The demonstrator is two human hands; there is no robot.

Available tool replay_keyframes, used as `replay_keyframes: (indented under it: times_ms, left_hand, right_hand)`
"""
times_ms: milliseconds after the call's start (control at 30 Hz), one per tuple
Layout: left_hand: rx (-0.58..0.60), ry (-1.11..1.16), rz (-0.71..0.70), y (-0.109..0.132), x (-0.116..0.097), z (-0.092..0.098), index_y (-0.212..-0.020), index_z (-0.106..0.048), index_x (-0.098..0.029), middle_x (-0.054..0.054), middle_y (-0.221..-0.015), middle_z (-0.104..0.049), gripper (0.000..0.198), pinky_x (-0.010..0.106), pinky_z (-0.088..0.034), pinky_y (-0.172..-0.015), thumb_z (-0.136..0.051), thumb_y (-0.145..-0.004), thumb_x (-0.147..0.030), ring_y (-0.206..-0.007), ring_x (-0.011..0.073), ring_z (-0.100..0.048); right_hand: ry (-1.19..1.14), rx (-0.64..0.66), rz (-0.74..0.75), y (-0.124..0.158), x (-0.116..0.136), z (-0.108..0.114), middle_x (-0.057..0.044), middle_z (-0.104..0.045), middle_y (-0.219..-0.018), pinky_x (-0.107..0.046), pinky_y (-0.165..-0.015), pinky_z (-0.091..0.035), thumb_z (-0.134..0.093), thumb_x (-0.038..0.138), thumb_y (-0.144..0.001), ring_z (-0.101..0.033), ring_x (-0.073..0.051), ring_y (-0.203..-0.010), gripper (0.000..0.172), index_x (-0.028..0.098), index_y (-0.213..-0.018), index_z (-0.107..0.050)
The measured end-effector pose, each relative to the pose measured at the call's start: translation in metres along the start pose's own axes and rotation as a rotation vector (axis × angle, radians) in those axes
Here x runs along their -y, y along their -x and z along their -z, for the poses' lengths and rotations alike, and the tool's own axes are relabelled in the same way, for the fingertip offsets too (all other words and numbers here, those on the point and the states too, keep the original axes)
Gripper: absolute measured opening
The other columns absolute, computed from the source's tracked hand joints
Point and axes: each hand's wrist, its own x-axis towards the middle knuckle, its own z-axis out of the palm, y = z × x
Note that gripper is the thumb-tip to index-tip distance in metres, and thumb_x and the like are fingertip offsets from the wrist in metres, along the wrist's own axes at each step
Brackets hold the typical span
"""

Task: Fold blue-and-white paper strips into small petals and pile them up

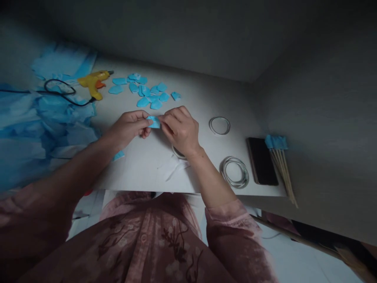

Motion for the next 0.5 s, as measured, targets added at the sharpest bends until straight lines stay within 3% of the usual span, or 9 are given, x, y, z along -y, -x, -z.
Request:
replay_keyframes:
  times_ms: [133,500]
  left_hand:
    - [0.012,-0.008,0.006,-0.0003,0.0010,0.0002,-0.071,-0.055,-0.017,-0.003,-0.055,-0.059,0.015,0.021,-0.037,-0.047,-0.067,-0.081,-0.017,-0.047,0.0080,-0.052]
    - [0.000,0.063,-0.003,-0.0008,0.0026,0.0005,-0.069,-0.057,-0.016,-0.002,-0.054,-0.058,0.016,0.022,-0.037,-0.047,-0.065,-0.083,-0.016,-0.046,0.0078,-0.051]
  right_hand:
    - [0.029,-0.021,0.012,-0.0002,0.0019,-0.0016,-0.005,-0.072,-0.089,-0.035,-0.080,-0.044,-0.050,0.025,-0.104,-0.062,-0.019,-0.088,0.025,0.022,-0.095,-0.073]
    - [0.112,0.076,0.078,0.0001,0.0074,-0.0014,-0.004,-0.072,-0.089,-0.033,-0.066,-0.038,-0.049,0.021,-0.104,-0.058,-0.019,-0.089,0.026,0.022,-0.096,-0.074]
